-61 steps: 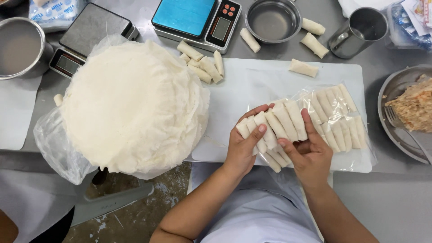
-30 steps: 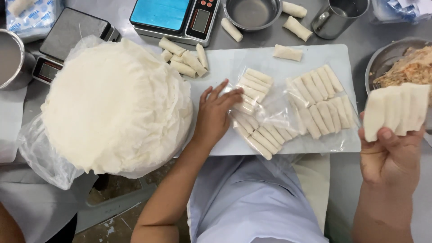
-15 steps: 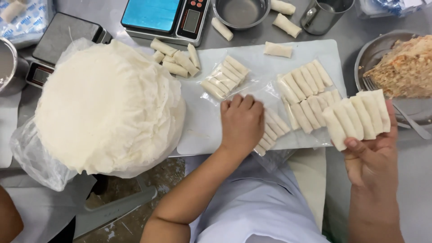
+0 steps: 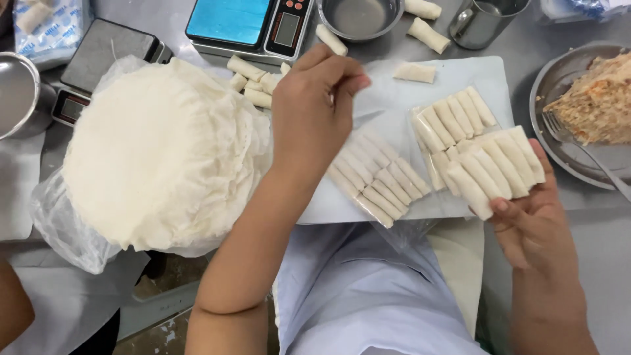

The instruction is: The person picks up several white spring rolls one by one and places them into a clear plastic bag until it contains a set of them, then folds the top of the bag over.

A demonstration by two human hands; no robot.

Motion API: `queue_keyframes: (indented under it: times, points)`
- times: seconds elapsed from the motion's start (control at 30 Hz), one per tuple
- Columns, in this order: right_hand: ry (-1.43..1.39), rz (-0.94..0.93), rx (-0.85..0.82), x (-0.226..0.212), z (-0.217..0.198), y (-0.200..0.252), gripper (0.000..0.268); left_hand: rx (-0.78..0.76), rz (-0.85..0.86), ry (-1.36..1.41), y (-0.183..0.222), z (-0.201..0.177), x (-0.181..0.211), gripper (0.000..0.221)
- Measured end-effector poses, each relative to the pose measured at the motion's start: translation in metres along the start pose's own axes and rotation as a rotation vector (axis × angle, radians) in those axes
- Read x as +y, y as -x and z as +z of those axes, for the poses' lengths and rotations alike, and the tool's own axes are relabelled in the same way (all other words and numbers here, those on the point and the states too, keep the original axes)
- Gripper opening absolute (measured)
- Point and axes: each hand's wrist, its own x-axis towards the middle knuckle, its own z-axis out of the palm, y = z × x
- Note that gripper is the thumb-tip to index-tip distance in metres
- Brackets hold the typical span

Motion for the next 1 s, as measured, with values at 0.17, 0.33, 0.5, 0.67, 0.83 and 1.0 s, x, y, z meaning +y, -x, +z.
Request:
queue_keyframes:
  times: [0.17,0.33,0.5,0.67,0.83,1.0]
  points:
    - [0.082,0.025,0.1,-0.009,-0.012,0.023,0.092,-0.388,-0.106,0.211,0.056,-0.006,0.06,0.007]
    - [0.043,0.117,0.132,0.007,-0.035,0.044,0.098,-0.27,-0.113,0.259,0.148,0.047,0.042,0.012]
    - [0.022,0.357,0.262,-0.015,-0.005,0.056,0.103,-0.172,0.0,0.127,0.169,0.044,0.049,0.012]
    - [-0.057,0.732,0.063,0.003,-0.016,0.074,0.129,-0.201,-0.063,0.183,0.184,0.05,0.05,0.014]
    - [-0.331,0.536,-0.126,0.066,0.0,0.082,0.112,-0.337,-0.483,0.438,0.18,0.057,0.044,0.005]
    - [-0.294,0.38,0.244,0.057,0.045,0.091,0.103,-0.241,-0.537,0.411,0.185,0.068,0.044,0.01]
